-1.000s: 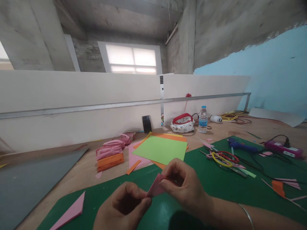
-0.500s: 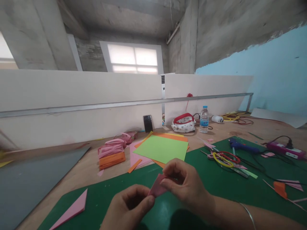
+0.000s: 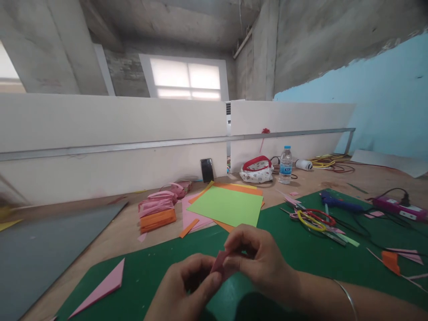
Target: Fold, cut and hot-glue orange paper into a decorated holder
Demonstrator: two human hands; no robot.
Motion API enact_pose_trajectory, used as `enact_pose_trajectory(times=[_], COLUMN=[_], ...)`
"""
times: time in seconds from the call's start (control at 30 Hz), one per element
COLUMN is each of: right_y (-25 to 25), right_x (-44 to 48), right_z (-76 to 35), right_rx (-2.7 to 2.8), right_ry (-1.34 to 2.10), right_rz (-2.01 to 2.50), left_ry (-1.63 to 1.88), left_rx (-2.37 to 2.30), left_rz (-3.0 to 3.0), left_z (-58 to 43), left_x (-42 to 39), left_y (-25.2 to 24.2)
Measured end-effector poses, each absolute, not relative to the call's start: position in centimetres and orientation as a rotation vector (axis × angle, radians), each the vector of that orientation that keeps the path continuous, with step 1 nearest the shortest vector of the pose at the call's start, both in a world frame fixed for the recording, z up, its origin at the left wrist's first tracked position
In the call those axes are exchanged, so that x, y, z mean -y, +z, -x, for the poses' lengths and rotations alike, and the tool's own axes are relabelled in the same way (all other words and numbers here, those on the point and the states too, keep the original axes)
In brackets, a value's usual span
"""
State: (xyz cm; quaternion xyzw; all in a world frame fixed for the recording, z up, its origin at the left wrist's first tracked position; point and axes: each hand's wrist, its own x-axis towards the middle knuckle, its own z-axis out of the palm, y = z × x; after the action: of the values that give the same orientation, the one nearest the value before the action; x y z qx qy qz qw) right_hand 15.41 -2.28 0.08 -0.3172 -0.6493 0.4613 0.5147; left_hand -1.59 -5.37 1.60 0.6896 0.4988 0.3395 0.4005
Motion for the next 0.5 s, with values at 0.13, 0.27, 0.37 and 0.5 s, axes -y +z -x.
enact_pose_trajectory(times=[0.13,0.27,0.37,0.5], right_y=[-0.37,-0.3,-0.23,-0.31], right_x=[2.28,2.17,1.92,1.65], right_z=[-15.38,-15.45,-15.53,-15.52], right_rx=[1.595,1.649,1.682,1.801], right_ry=[1.073,1.048,1.109,1.145], right_rz=[0.755,0.743,0.74,0.761], left_ry=[0.823,0.745,0.812,0.9], left_rx=[-1.347,-1.326,-1.368,-1.389], left_rz=[-1.926,-1.958,-1.936,-1.92], left_z=[1.51,1.38,1.38,1.24], left_x=[5.23,5.17,5.29,5.23], left_y=[1.46,1.34,1.37,1.4])
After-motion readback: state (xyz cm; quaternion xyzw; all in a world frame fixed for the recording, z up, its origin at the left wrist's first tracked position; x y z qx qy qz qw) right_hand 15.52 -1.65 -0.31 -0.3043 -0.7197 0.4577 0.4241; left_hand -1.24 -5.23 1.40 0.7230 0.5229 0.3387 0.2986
